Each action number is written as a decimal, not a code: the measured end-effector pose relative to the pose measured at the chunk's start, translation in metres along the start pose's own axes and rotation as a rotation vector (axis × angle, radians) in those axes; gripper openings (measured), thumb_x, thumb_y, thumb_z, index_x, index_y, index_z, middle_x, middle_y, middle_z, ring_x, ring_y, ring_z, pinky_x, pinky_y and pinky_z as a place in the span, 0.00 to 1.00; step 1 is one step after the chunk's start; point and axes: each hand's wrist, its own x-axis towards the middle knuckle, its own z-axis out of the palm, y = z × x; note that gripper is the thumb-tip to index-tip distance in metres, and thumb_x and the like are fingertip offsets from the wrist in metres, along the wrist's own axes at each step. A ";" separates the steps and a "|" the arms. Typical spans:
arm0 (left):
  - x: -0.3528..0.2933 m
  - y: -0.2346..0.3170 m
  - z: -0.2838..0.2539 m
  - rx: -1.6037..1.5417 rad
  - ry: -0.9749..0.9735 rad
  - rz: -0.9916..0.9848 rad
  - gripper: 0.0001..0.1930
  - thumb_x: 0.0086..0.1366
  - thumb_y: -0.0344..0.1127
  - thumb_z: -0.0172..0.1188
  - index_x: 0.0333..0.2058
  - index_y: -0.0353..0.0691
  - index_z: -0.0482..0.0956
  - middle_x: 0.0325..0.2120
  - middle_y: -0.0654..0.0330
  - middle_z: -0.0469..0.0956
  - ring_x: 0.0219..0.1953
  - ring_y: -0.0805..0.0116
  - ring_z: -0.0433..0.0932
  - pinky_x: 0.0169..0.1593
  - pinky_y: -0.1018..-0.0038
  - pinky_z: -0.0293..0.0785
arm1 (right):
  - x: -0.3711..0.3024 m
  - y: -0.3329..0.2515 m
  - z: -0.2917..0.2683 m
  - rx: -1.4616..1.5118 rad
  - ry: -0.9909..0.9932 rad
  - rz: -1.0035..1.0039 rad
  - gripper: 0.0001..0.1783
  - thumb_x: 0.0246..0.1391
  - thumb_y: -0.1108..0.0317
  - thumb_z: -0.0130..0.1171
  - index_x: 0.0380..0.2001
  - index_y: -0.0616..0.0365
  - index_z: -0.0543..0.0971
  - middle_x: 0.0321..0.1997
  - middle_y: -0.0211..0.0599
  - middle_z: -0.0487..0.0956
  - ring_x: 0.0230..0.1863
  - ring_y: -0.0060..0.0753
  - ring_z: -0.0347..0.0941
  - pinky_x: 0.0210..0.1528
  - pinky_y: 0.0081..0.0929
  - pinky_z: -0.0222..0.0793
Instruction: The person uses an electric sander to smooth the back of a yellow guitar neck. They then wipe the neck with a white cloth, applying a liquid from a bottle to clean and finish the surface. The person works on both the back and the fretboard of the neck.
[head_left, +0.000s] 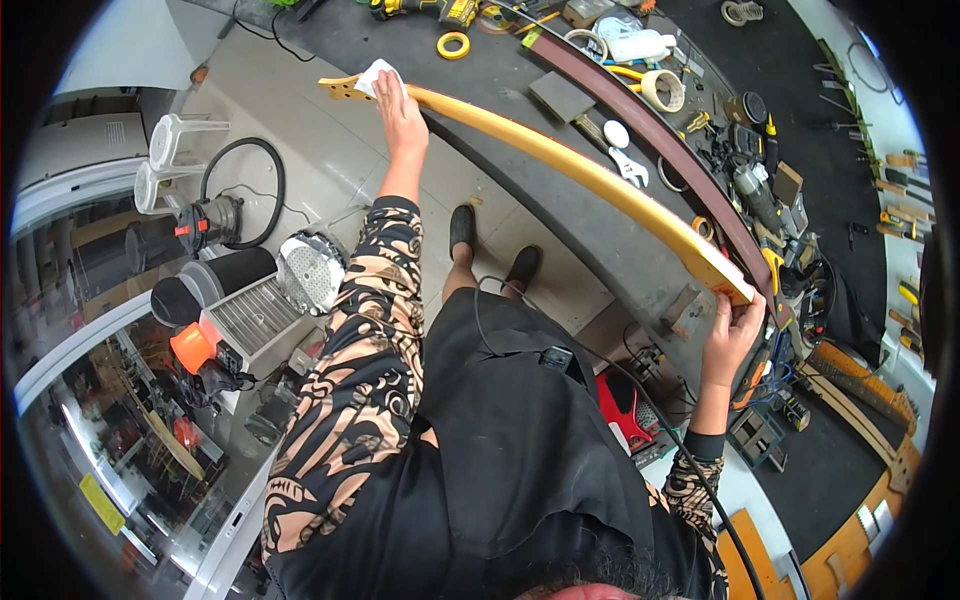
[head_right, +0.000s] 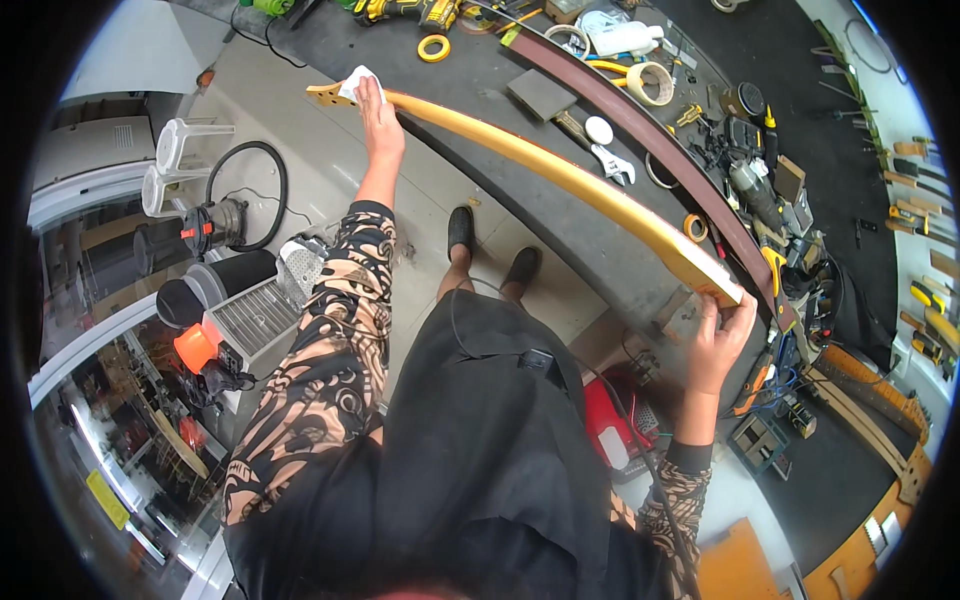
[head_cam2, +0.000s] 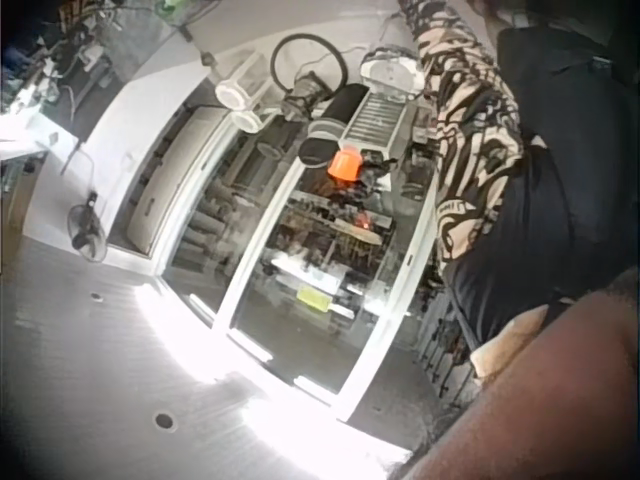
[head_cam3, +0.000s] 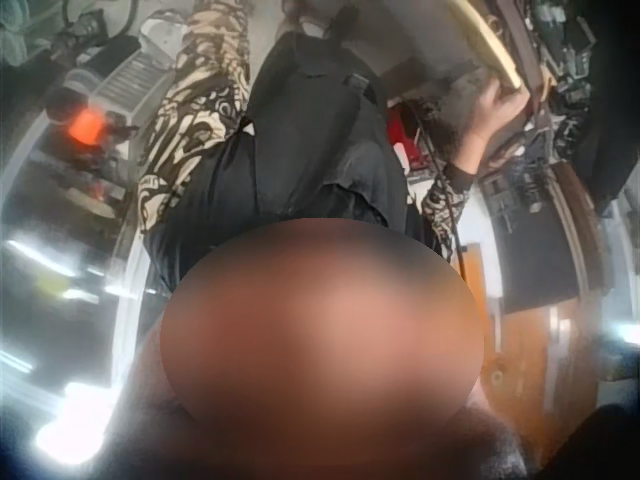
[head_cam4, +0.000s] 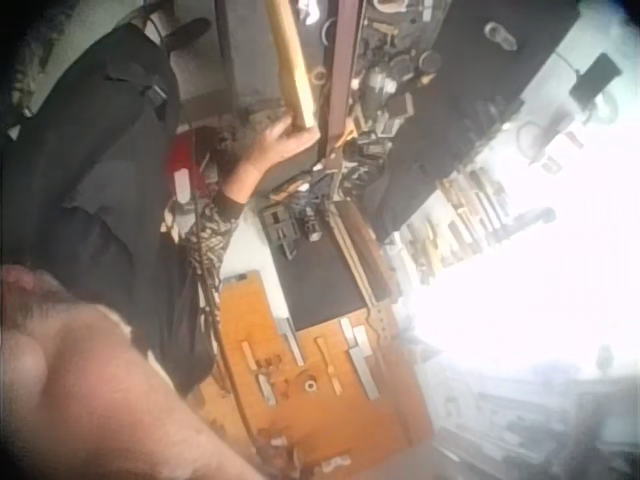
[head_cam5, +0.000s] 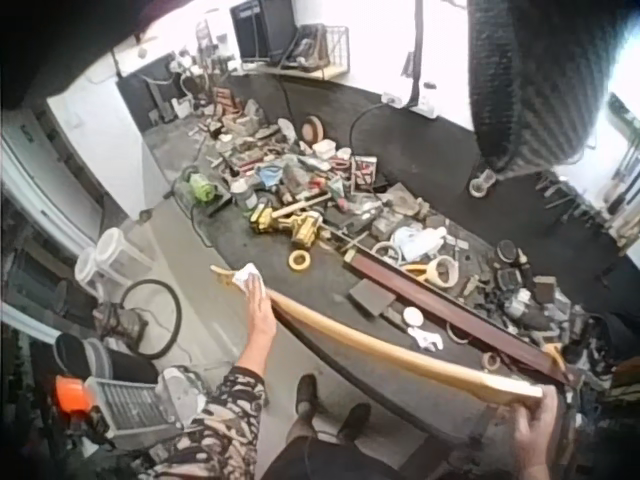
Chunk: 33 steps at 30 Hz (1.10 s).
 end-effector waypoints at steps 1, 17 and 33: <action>0.000 -0.010 -0.005 0.003 -0.004 0.026 0.41 0.74 0.30 0.48 0.85 0.36 0.54 0.88 0.47 0.47 0.90 0.45 0.40 0.89 0.48 0.36 | 0.001 0.002 0.000 -0.009 -0.003 -0.004 0.19 0.73 0.77 0.67 0.61 0.66 0.74 0.60 0.38 0.73 0.62 0.30 0.79 0.64 0.32 0.81; 0.065 -0.020 -0.048 0.686 -0.077 0.611 0.33 0.65 0.32 0.73 0.69 0.49 0.76 0.69 0.66 0.79 0.79 0.64 0.70 0.83 0.42 0.59 | -0.002 0.015 0.004 -0.008 -0.088 0.212 0.18 0.79 0.72 0.64 0.64 0.64 0.72 0.57 0.37 0.78 0.59 0.27 0.78 0.65 0.29 0.74; 0.046 0.009 -0.012 0.295 -0.078 0.380 0.46 0.67 0.35 0.62 0.82 0.33 0.58 0.85 0.45 0.57 0.87 0.42 0.50 0.86 0.39 0.43 | -0.024 -0.025 0.027 -0.117 -0.011 0.179 0.16 0.70 0.77 0.67 0.56 0.65 0.75 0.52 0.39 0.74 0.55 0.34 0.77 0.61 0.32 0.75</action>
